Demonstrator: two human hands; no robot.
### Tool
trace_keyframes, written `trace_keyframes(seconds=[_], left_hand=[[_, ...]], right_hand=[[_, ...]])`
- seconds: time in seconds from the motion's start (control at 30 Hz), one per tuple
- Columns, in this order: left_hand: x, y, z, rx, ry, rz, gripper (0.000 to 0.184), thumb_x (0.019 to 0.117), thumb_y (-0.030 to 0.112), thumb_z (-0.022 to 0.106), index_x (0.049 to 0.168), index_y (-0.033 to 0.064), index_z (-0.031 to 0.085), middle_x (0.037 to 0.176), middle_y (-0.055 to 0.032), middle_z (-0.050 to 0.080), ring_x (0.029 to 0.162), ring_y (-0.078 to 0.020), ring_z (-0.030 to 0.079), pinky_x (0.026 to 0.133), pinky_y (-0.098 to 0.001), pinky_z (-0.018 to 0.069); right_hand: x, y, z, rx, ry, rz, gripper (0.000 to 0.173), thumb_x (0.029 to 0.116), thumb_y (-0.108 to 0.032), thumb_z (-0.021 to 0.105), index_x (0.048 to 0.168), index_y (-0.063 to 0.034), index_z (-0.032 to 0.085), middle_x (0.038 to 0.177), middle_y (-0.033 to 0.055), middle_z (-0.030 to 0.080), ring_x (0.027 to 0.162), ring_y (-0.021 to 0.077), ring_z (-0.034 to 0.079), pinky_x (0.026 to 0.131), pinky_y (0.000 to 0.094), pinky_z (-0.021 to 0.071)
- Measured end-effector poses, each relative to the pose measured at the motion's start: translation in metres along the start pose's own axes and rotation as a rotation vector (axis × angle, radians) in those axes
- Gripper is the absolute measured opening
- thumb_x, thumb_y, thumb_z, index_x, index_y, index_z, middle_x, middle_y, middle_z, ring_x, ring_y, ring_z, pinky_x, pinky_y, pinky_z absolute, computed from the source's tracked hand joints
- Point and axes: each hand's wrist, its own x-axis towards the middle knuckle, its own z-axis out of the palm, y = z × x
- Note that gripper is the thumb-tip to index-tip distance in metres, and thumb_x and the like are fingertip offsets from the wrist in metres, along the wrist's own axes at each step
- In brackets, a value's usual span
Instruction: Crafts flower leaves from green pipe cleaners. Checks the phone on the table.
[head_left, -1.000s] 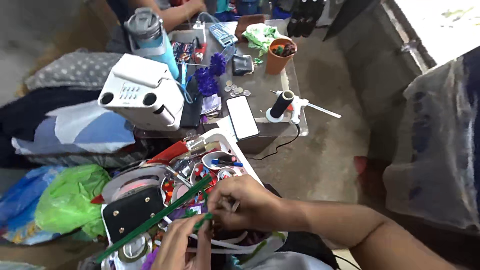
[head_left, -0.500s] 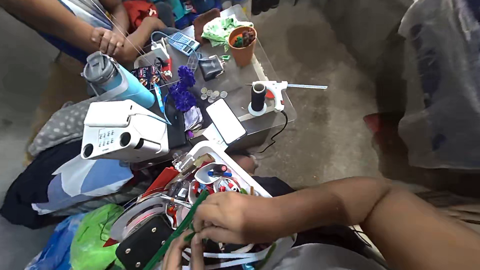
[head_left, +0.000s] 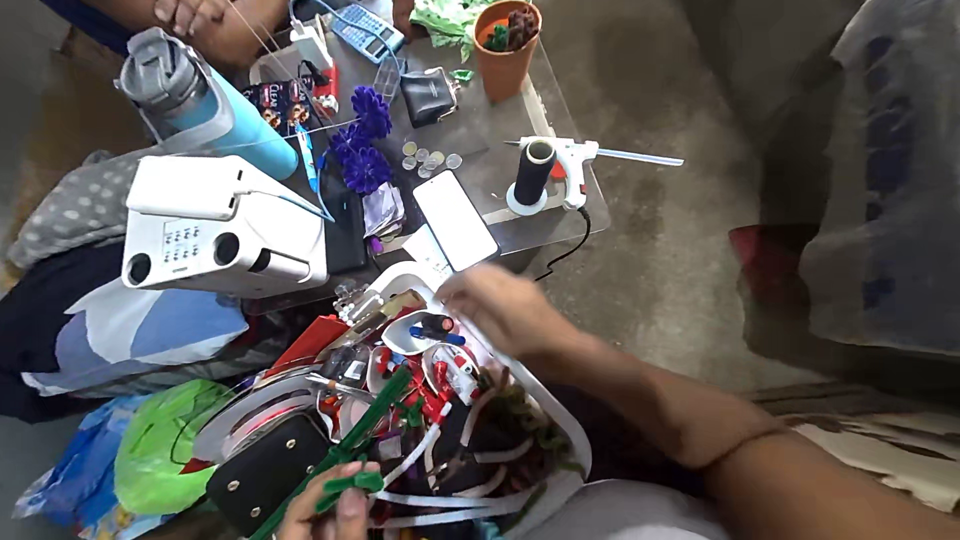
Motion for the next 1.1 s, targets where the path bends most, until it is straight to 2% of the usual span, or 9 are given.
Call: trace_keyframes(seconds=[0.07, 0.13, 0.23, 0.37, 0.57, 0.7, 0.83, 1.0, 1.1], left_hand=[[0.001, 0.001, -0.003, -0.067, 0.013, -0.032, 0.018, 0.1033, 0.015, 0.059, 0.115, 0.0219, 0.071, 0.107, 0.0073, 0.075, 0.095, -0.0056, 0.072, 0.084, -0.0212, 0.0592], [0.003, 0.0, -0.005, -0.089, -0.001, -0.035, 0.018, 0.1028, 0.015, 0.06, 0.116, 0.0216, 0.071, 0.107, 0.0066, 0.075, 0.096, -0.0059, 0.072, 0.085, -0.0213, 0.0589], [0.007, -0.001, -0.007, -0.105, -0.042, -0.029, 0.018, 0.1031, 0.017, 0.061, 0.117, 0.0232, 0.071, 0.11, 0.0068, 0.075, 0.1, -0.0059, 0.071, 0.087, -0.0213, 0.058], [0.008, -0.003, -0.008, -0.184, -0.044, -0.075, 0.018, 0.102, 0.016, 0.062, 0.115, 0.023, 0.071, 0.112, 0.0046, 0.074, 0.101, -0.0072, 0.071, 0.086, -0.0221, 0.0587], [0.008, -0.004, -0.009, -0.287, -0.06, -0.159, 0.017, 0.1038, 0.019, 0.059, 0.116, 0.0252, 0.069, 0.115, 0.0012, 0.074, 0.101, -0.0101, 0.071, 0.086, -0.0248, 0.0589], [0.007, -0.003, -0.009, -0.362, -0.013, -0.204, 0.015, 0.1031, 0.019, 0.06, 0.115, 0.0238, 0.069, 0.112, -0.0016, 0.074, 0.099, -0.012, 0.072, 0.086, -0.0258, 0.0592], [0.007, -0.006, -0.01, -0.431, -0.027, -0.228, 0.014, 0.1034, 0.021, 0.06, 0.114, 0.0233, 0.068, 0.111, -0.0025, 0.073, 0.1, -0.0136, 0.072, 0.087, -0.0282, 0.0592], [0.008, -0.003, -0.007, -0.468, -0.02, -0.239, 0.013, 0.1034, 0.025, 0.059, 0.113, 0.0233, 0.067, 0.111, -0.0032, 0.073, 0.101, -0.0158, 0.072, 0.089, -0.0311, 0.0597], [0.009, 0.0, -0.006, -0.494, -0.019, -0.231, 0.013, 0.1033, 0.024, 0.059, 0.113, 0.0227, 0.067, 0.111, -0.0034, 0.074, 0.1, -0.0164, 0.073, 0.089, -0.0319, 0.0605]], right_hand=[[0.007, 0.038, -0.013, -0.204, 0.0, 0.097, 0.019, 0.0985, -0.002, 0.057, 0.111, -0.0033, 0.071, 0.111, 0.0135, 0.07, 0.106, 0.0288, 0.067, 0.092, 0.0456, 0.0566], [0.009, 0.07, -0.02, -0.303, -0.023, 0.165, 0.027, 0.0924, 0.009, 0.057, 0.11, -0.0035, 0.073, 0.126, 0.0178, 0.066, 0.12, 0.0367, 0.061, 0.102, 0.0512, 0.0507], [0.005, 0.093, -0.018, -0.319, -0.09, 0.176, 0.034, 0.0905, 0.013, 0.056, 0.111, -0.0057, 0.075, 0.138, 0.0183, 0.06, 0.129, 0.0375, 0.056, 0.108, 0.051, 0.047], [0.001, 0.104, -0.01, -0.324, -0.088, 0.165, 0.039, 0.0912, 0.014, 0.054, 0.114, -0.0083, 0.076, 0.141, 0.0175, 0.059, 0.131, 0.0363, 0.055, 0.109, 0.0487, 0.0469], [0.01, 0.114, 0.0, -0.384, -0.044, 0.221, 0.053, 0.0898, 0.015, 0.053, 0.131, -0.0131, 0.07, 0.151, 0.0218, 0.048, 0.134, 0.0401, 0.052, 0.11, 0.0525, 0.0457], [0.01, 0.107, -0.003, -0.331, -0.045, 0.271, 0.05, 0.0922, 0.013, 0.053, 0.134, -0.0113, 0.067, 0.151, 0.0238, 0.047, 0.133, 0.0407, 0.052, 0.109, 0.0524, 0.0462], [0.003, 0.103, -0.006, -0.281, -0.039, 0.25, 0.044, 0.0961, 0.01, 0.05, 0.13, -0.0106, 0.069, 0.148, 0.0227, 0.049, 0.133, 0.037, 0.052, 0.11, 0.0483, 0.0465], [-0.002, 0.101, -0.008, -0.239, -0.054, 0.202, 0.04, 0.0919, 0.014, 0.05, 0.115, -0.0083, 0.075, 0.147, 0.0227, 0.05, 0.136, 0.0368, 0.05, 0.112, 0.0493, 0.0444], [0.0, 0.103, -0.007, -0.284, -0.068, 0.22, 0.043, 0.0912, 0.014, 0.052, 0.118, -0.0104, 0.074, 0.149, 0.0215, 0.049, 0.137, 0.0377, 0.049, 0.112, 0.0505, 0.044]])
